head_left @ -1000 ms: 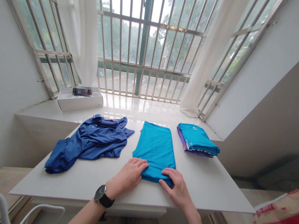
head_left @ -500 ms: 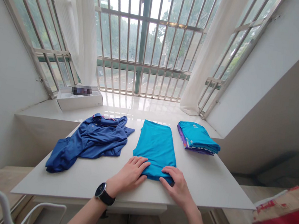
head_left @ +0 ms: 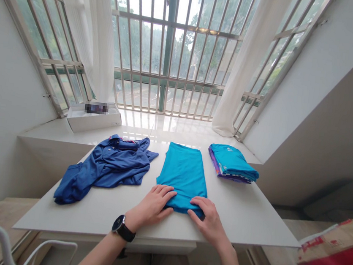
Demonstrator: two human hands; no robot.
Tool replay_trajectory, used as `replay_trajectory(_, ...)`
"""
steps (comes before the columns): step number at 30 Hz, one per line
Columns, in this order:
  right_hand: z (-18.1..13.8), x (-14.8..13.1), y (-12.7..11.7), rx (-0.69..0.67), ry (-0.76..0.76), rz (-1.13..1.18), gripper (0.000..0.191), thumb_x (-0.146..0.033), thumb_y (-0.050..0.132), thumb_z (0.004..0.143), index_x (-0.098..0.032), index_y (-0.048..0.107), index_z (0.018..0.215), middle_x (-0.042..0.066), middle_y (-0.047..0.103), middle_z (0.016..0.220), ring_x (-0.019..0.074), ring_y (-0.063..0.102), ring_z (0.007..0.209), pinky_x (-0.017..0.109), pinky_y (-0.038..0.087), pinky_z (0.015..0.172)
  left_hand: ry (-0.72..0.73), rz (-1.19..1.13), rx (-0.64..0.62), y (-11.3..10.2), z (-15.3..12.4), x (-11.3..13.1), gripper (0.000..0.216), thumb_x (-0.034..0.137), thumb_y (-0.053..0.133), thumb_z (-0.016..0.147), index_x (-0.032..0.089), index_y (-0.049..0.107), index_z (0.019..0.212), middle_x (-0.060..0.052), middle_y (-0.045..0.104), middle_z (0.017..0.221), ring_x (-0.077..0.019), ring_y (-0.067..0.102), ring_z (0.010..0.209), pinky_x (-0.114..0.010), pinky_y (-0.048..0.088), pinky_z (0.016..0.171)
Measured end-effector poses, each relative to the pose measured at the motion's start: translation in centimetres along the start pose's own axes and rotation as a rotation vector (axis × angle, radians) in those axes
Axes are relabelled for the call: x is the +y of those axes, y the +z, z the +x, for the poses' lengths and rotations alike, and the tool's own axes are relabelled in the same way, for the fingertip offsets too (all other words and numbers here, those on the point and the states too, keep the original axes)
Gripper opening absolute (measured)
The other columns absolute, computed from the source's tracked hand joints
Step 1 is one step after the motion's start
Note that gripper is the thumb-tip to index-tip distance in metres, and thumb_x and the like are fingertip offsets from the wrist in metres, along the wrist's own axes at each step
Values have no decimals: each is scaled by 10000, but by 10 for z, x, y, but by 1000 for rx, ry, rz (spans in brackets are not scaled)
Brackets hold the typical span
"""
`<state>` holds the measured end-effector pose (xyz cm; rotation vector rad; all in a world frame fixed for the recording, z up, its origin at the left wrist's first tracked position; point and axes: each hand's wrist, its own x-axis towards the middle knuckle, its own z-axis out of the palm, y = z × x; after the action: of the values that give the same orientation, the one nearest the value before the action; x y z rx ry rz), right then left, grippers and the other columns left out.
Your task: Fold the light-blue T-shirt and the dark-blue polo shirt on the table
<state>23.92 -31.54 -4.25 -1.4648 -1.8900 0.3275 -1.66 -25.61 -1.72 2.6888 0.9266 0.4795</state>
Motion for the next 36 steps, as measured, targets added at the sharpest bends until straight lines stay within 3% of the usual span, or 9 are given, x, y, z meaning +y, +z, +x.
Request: replay_trajectory(36,-1,-2,0,9,2,-19,212,-365,650,881,-252,700,1053,80,714,1133,267,644,1085,442,513,980,-1,-69,47,5,0,-6,479,307,624,908,278,497,1369,-63,537,1421,-270,483,1277,-468,373,1094)
